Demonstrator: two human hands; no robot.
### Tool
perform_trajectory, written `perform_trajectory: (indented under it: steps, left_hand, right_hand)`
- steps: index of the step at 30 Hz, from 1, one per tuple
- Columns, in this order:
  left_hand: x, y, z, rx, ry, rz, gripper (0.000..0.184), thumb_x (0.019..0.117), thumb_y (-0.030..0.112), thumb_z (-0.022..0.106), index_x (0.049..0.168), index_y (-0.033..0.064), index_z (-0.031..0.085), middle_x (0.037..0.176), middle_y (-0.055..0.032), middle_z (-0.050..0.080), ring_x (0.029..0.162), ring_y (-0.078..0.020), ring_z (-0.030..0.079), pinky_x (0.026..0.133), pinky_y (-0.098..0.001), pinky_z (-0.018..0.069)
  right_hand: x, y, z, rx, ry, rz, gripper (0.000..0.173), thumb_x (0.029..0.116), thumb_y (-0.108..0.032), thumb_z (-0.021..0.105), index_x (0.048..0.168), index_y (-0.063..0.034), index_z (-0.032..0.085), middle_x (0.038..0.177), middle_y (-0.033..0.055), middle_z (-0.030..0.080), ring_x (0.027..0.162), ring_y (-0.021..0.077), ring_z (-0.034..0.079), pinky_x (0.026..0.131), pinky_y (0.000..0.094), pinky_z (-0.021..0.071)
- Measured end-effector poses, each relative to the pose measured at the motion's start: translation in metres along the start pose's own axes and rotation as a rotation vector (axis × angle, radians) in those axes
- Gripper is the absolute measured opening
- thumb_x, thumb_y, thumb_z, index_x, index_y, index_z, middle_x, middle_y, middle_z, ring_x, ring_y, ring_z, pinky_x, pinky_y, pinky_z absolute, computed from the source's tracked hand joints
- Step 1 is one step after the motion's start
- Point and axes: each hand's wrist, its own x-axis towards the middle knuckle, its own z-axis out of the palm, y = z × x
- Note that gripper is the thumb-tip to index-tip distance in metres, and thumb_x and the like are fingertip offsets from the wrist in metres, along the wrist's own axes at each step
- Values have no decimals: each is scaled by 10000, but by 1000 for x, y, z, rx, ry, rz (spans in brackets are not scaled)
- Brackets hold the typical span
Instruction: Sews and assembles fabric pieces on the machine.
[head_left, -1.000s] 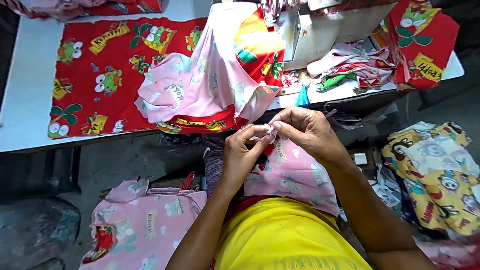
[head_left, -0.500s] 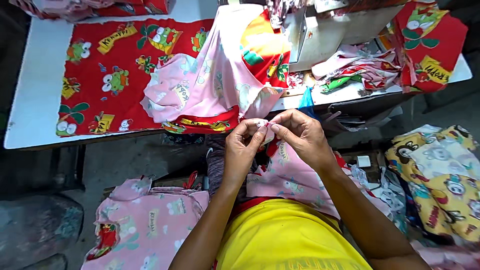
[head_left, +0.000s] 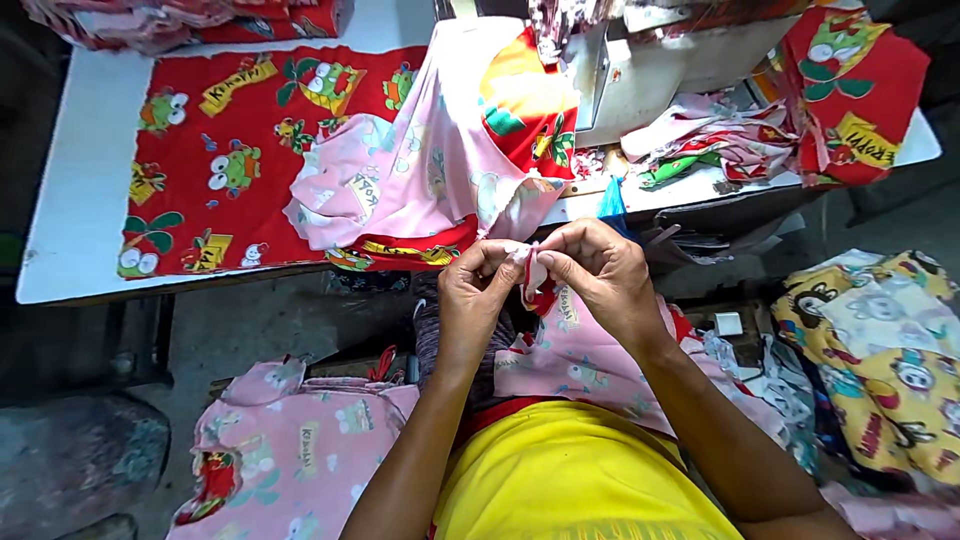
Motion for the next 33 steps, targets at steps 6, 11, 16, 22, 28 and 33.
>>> perform_trajectory:
  steps: [6,11,16,22,28,33]
  left_hand:
    - [2,4,0,94,11,93,103,968,60,679,1064,83,710,993,35,706,851,-32,679,751,-190,584]
    - [3,6,0,111,-33,143,79,942,44,706,1016,40,731,1049,1,703,906,-42,680,777,-177,578]
    - [3,8,-3,149,-35,112,101,998,62,603,1059,62,683,1111,12,683,982,-44,659,846,-199,559]
    - [5,14,-6,-6,-48,-137,148,1083,207,489,1136,172,622,966,60,657,804,-14,644,748,-195,563]
    - [8,12,-5,104,-76,-64,22,965,117,701,979,124,684,798,75,655,661,17,590,610,-133,506]
    - [16,23,-2,-1,22,-122,79,1027,152,624,1084,118,668,876,41,727,720,-43,710,669,-210,613]
  right_hand:
    - [-3,-8,3,-6,15,-54,187,924,-101,744,1071,6,702,985,60,678,798,74,687,703,201,607]
    - [-1,-6,4,-4,44,-36,183,921,-83,742,1069,-11,663,957,56,667,782,67,674,685,191,588]
    - [1,-5,-5,59,-8,17,105,1015,-93,617,1072,-31,679,999,39,664,858,55,664,740,180,570]
    - [5,-10,-7,69,-31,44,110,1035,-124,595,1062,-42,665,903,18,651,731,30,624,629,148,528]
    - [5,-6,-6,47,-26,71,177,1074,-182,524,1124,-54,637,916,18,651,759,30,627,648,165,527]
    - [-6,11,2,275,-224,170,299,955,-26,681,1247,-17,613,993,81,735,804,138,735,710,287,642]
